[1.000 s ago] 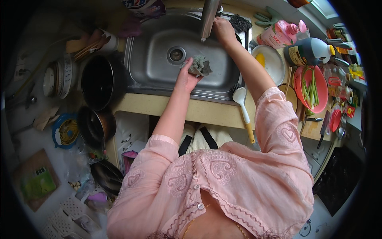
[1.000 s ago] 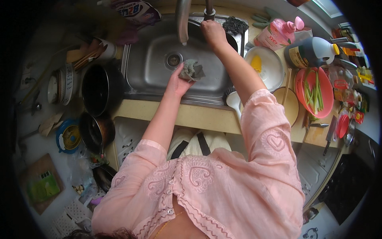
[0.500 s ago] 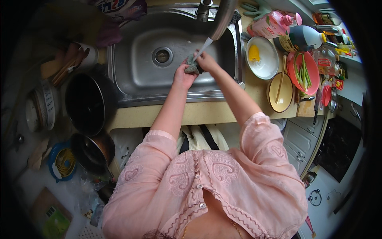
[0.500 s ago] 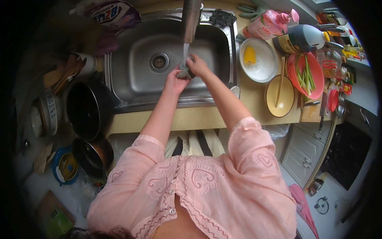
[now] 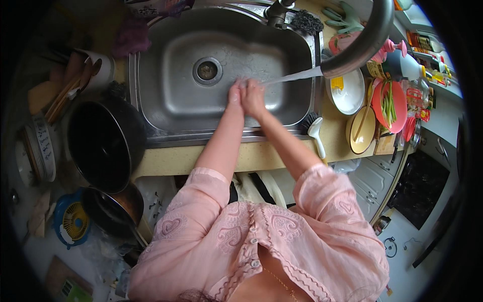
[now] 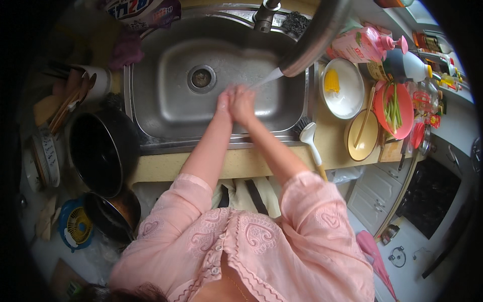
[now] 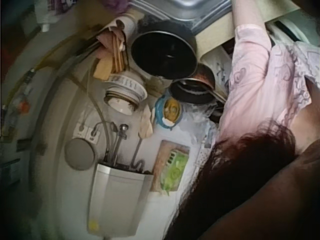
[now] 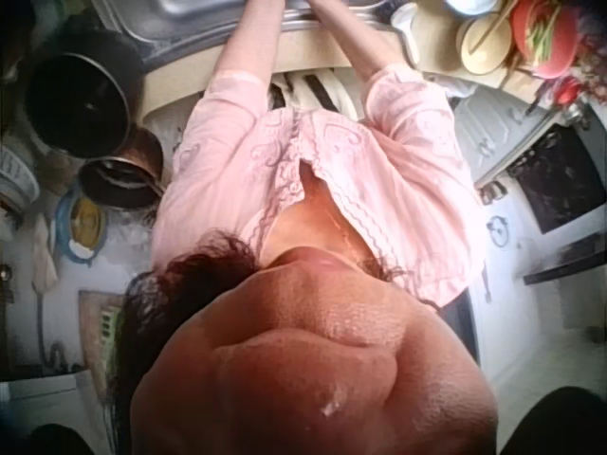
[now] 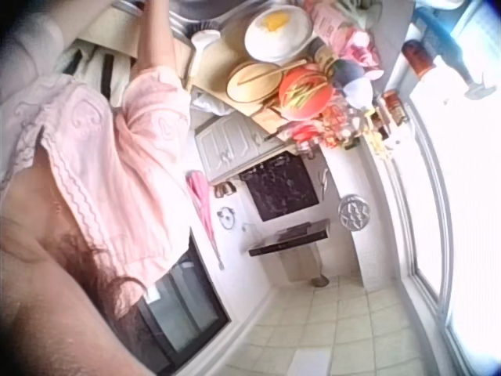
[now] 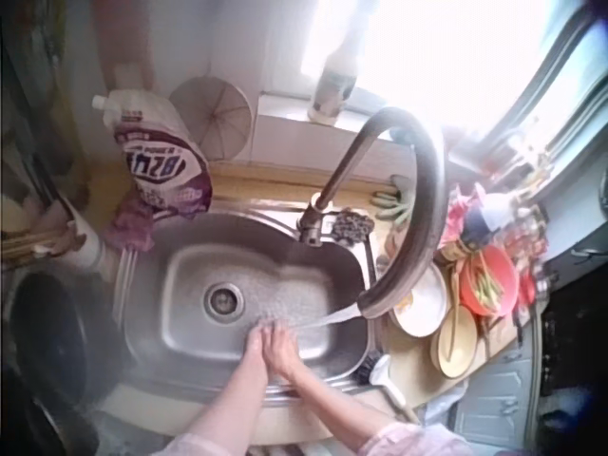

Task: The person cleans a gas stovetop using a cloth, then rinses the cloth at the sink. They apply dish soap to the cloth and continue scrubbing the stovetop surface and burners before rinsing the cloth again.

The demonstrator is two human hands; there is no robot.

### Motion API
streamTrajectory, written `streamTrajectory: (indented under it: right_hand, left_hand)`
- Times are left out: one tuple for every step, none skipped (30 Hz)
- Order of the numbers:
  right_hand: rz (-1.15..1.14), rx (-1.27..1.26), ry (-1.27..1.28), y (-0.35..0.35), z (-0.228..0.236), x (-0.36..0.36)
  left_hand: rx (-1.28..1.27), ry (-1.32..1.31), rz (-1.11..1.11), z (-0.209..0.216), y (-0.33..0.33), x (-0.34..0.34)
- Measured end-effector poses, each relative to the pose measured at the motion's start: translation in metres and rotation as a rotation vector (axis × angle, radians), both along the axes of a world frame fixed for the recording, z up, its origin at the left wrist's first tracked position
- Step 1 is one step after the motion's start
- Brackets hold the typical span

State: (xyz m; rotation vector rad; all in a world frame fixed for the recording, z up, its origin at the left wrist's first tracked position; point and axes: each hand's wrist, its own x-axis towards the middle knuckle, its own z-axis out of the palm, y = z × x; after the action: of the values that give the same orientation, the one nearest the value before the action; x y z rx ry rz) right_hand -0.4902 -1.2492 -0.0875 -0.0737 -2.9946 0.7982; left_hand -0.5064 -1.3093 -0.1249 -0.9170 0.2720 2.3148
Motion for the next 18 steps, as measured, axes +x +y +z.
streamTrajectory:
  right_hand:
    - [-0.027, -0.131, 0.117, -0.016, 0.006, 0.011]
    - [0.003, -0.107, 0.055, -0.011, 0.001, 0.007]
    - [0.03, -0.092, -0.009, -0.003, -0.005, 0.0]
    - [0.05, -0.064, -0.069, 0.008, -0.01, -0.012]
    - [-0.175, -0.246, -0.252, 0.021, -0.013, -0.028]
    - [-0.135, -0.28, -0.212, 0.02, -0.017, -0.028]
    - [-0.097, -0.313, -0.172, 0.018, -0.022, -0.027]
    - [-0.06, -0.344, -0.132, 0.015, -0.026, -0.025]
    - [0.088, -0.34, 0.073, -0.003, -0.015, -0.012]
    - [0.269, -0.215, 0.003, -0.011, 0.005, 0.001]
    - [0.201, -0.241, -0.061, -0.008, 0.002, -0.002]
    - [0.12, -0.261, -0.126, 0.002, -0.002, -0.005]
    - [0.043, -0.283, -0.187, 0.012, -0.006, -0.01]
    - [-0.034, -0.306, -0.248, 0.022, -0.01, -0.013]
    - [-0.109, -0.329, -0.302, 0.03, -0.011, -0.017]
    - [-0.089, -0.281, -0.305, 0.039, -0.014, -0.015]
    - [-0.07, -0.233, -0.309, 0.048, -0.016, -0.012]
    - [-0.045, -0.181, -0.315, 0.053, -0.013, -0.011]
  left_hand:
    - [0.035, -0.087, -0.062, -0.003, -0.01, -0.005]
    - [-0.003, -0.044, -0.03, -0.004, -0.007, -0.002]
    - [-0.049, -0.003, -0.001, -0.001, -0.002, 0.004]
    - [-0.083, 0.043, 0.021, 0.006, 0.007, 0.007]
    - [-0.115, 0.077, 0.055, 0.028, 0.015, 0.005]
    - [-0.1, 0.058, 0.057, 0.025, 0.014, 0.005]
    - [-0.085, 0.039, 0.057, 0.018, 0.011, 0.003]
    - [-0.068, 0.02, 0.056, 0.009, 0.006, 0.003]
    - [0.133, 0.173, 0.158, -0.019, -0.006, 0.005]
    - [0.376, 0.258, 0.327, -0.022, -0.012, 0.007]
    - [0.22, 0.237, 0.299, -0.023, -0.009, 0.012]
    - [0.071, 0.212, 0.257, 0.001, -0.004, 0.013]
    - [0.002, 0.132, 0.128, 0.006, 0.0, 0.009]
    - [-0.067, 0.052, -0.002, 0.01, 0.006, 0.005]
    - [-0.063, 0.103, 0.083, -0.005, 0.014, 0.009]
    - [-0.132, 0.119, 0.037, 0.004, 0.012, 0.006]
    - [-0.201, 0.136, -0.01, 0.013, 0.01, 0.002]
    - [-0.267, 0.15, -0.049, 0.019, 0.007, 0.0]
